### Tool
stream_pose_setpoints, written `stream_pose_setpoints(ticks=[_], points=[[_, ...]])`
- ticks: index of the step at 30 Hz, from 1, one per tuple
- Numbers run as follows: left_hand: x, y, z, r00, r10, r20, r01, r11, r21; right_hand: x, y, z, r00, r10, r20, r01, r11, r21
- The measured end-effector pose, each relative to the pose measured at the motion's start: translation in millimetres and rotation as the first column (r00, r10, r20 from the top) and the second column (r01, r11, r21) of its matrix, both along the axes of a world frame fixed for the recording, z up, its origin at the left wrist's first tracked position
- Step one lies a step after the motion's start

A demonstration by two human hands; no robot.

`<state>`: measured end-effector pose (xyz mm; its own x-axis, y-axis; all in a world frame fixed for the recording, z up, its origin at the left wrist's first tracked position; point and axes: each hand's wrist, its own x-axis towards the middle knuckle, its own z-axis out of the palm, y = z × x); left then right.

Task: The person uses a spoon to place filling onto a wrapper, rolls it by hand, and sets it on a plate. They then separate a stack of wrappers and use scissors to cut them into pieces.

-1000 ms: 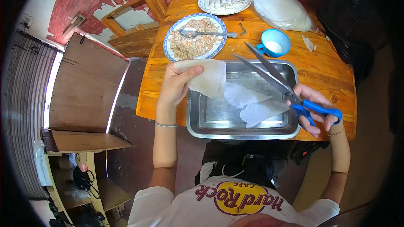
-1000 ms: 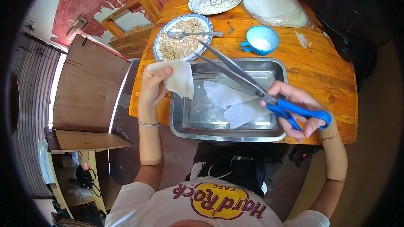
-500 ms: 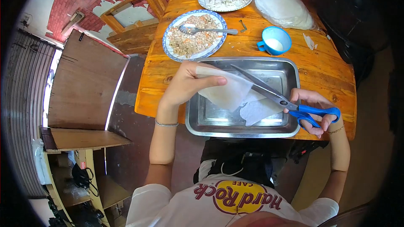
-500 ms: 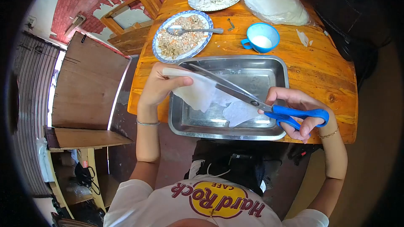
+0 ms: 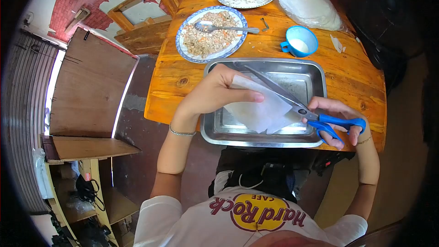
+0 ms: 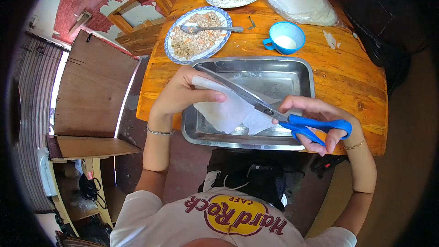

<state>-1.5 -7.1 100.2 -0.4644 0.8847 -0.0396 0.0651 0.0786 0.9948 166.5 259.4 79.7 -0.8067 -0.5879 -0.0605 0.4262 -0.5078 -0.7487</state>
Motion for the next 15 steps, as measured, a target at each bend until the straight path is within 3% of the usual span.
stream_pose_setpoints(ticks=[2,5,8,10,13,15], points=[[0,1,-3,0.999,-0.037,0.006,0.037,0.999,0.01,-5,-1,-3,0.998,0.04,-0.039,-0.04,0.999,-0.014],[-1,0,-4,0.999,-0.034,0.0,0.034,0.999,-0.018,-5,3,-6,0.996,-0.03,-0.078,0.039,0.992,0.118],[-1,-1,-2,1.0,-0.014,-0.006,0.014,0.999,-0.052,-6,13,-13,0.995,0.005,-0.103,0.026,0.954,0.299],[-1,0,-3,1.0,-0.01,0.025,0.011,0.999,-0.044,-6,8,-8,0.997,-0.003,-0.073,0.02,0.974,0.227],[0,2,-10,0.996,-0.062,-0.064,0.055,0.993,-0.103,-8,1,-13,0.999,-0.018,-0.04,0.023,0.991,0.128],[3,3,-18,0.997,-0.03,-0.068,0.026,0.998,-0.058,-7,-1,-9,0.999,-0.04,-0.025,0.044,0.978,0.206]])
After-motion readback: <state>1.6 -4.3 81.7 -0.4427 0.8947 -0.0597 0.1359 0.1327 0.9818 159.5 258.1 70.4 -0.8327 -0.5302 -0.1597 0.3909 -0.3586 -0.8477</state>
